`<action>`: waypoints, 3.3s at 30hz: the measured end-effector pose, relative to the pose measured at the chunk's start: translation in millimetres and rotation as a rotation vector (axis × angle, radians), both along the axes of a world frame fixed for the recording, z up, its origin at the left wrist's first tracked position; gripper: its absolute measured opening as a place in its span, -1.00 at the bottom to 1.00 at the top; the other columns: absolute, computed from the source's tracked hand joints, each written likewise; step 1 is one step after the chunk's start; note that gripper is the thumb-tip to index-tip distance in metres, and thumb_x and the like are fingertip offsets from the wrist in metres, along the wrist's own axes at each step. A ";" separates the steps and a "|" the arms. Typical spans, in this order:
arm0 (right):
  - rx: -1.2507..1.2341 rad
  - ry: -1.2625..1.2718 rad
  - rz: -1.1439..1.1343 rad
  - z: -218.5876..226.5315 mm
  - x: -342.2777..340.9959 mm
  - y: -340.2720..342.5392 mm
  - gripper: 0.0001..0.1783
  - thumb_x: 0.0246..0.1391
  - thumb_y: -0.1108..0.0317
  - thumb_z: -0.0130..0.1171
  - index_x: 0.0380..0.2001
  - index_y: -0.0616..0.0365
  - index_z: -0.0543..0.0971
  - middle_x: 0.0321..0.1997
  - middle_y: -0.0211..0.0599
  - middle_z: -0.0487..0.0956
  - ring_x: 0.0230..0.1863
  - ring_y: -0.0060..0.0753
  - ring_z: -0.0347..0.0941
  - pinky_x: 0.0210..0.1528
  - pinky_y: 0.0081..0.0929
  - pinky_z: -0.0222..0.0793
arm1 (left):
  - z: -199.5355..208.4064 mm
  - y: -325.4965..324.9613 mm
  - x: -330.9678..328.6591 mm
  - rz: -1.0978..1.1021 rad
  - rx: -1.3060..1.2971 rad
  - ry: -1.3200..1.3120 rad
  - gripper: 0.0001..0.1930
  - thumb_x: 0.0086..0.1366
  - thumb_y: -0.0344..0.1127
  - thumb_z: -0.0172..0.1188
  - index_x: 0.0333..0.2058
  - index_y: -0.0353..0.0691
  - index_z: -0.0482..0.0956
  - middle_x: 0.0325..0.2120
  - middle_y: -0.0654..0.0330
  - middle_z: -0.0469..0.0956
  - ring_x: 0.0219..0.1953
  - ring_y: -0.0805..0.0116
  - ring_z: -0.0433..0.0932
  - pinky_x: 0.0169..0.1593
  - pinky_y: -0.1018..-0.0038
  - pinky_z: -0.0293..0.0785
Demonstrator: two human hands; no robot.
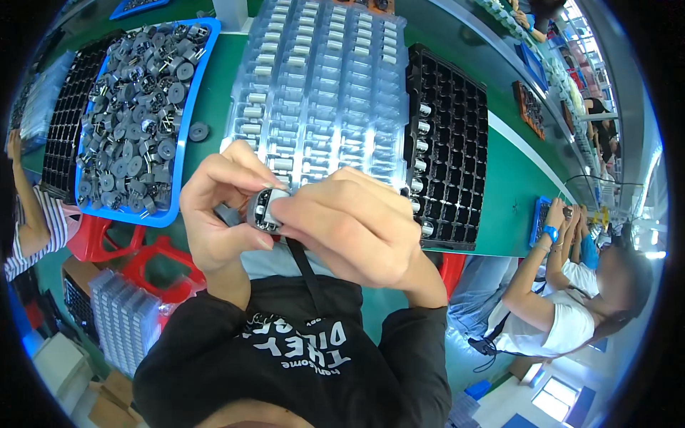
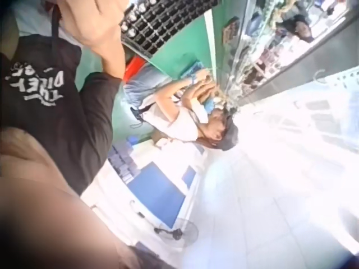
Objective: Assembling electronic components by manually inserting small cylindrical parts into plastic bases at a factory workstation.
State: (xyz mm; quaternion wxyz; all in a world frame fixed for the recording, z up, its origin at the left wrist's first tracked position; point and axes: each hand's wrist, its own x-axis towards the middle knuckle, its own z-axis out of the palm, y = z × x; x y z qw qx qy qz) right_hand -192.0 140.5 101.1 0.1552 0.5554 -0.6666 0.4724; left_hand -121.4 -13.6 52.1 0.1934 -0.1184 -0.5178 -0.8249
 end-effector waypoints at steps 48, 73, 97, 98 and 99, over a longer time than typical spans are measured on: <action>0.359 -0.001 -0.967 -75.7 4.9 183.8 -0.71 -0.25 0.32 0.41 -0.49 0.21 0.53 -0.51 -0.30 0.47 -0.53 -0.34 0.43 -0.51 -0.47 0.32 | -0.9 25.9 8.2 -0.315 0.795 -0.147 -0.38 -0.22 -0.77 -0.07 -0.06 -0.28 0.25 -0.09 0.01 0.13 -0.06 0.20 0.16 -0.23 0.43 0.23; 0.472 -0.142 -0.727 -59.8 3.0 181.7 -0.88 -0.12 0.56 0.22 -0.43 0.22 0.52 -0.32 -0.26 0.48 -0.36 -0.29 0.45 -0.36 -0.48 0.35 | -6.4 -22.0 31.8 -0.114 0.491 -0.057 -0.56 0.10 -0.73 -0.15 0.00 -0.41 0.16 -0.14 -0.12 0.19 -0.24 0.22 0.36 -0.61 0.71 0.37; 0.603 -0.117 -0.727 -57.3 6.9 180.3 -0.85 -0.04 0.53 0.20 -0.34 0.18 0.50 -0.28 -0.36 0.47 -0.51 -0.50 0.33 -0.42 -0.57 0.30 | -11.3 -35.9 28.1 -0.515 0.408 -0.002 -0.72 0.38 -0.16 -0.21 -0.26 -0.29 0.31 -0.76 0.29 0.25 -0.75 0.58 0.15 -0.61 0.59 0.02; 0.598 -0.121 -0.724 -57.8 7.6 180.3 -0.85 -0.04 0.53 0.20 -0.34 0.18 0.50 -0.28 -0.36 0.47 -0.51 -0.50 0.33 -0.42 -0.57 0.30 | -11.1 -35.1 28.3 -0.512 0.402 -0.006 -0.72 0.38 -0.16 -0.21 -0.26 -0.29 0.31 -0.76 0.29 0.25 -0.75 0.58 0.15 -0.61 0.59 0.02; 0.601 -0.090 -0.717 -58.1 7.5 180.3 -0.86 -0.04 0.53 0.20 -0.35 0.18 0.50 -0.27 -0.36 0.47 -0.49 -0.48 0.35 -0.40 -0.56 0.31 | -11.8 -34.7 27.2 -0.484 0.408 -0.016 -0.72 0.38 -0.16 -0.21 -0.26 -0.30 0.32 -0.77 0.30 0.24 -0.76 0.58 0.14 -0.61 0.59 0.04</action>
